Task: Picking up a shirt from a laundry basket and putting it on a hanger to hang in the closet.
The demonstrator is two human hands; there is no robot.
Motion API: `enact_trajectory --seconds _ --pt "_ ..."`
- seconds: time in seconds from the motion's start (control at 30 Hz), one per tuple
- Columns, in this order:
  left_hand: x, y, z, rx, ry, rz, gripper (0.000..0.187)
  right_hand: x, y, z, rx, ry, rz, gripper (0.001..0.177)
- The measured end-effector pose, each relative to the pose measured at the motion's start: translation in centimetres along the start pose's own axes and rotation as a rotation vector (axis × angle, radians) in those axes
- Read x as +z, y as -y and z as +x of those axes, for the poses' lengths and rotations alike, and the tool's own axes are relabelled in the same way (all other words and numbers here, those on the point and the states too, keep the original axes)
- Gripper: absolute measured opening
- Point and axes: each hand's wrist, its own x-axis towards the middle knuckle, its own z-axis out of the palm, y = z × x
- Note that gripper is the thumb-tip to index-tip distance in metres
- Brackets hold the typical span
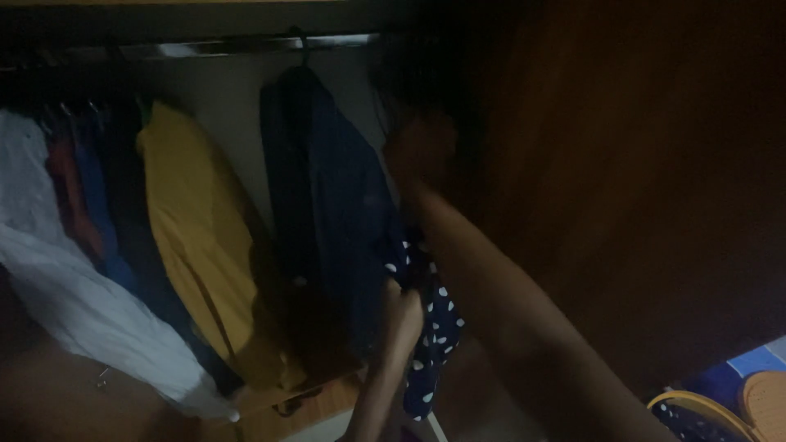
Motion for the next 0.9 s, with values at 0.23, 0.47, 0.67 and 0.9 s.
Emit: enact_trajectory --seconds 0.23,0.47,0.67,0.9 --pt "0.1 1.1 3.0 -0.043 0.021 -0.018 0.053 -0.5 -0.3 0.8 0.008 0.056 0.041 0.029" --pt "-0.1 -2.6 3.6 -0.050 -0.018 -0.048 0.052 -2.0 -1.0 1.2 -0.225 0.090 0.077 0.020" --pt "-0.4 -5.0 3.4 -0.076 -0.031 -0.063 0.059 -1.0 -0.9 2.3 -0.181 0.132 0.090 0.024" --pt "-2.1 -9.1 -0.5 -0.151 0.028 -0.005 0.062 -0.5 -1.1 2.9 -0.123 0.183 0.106 0.028"
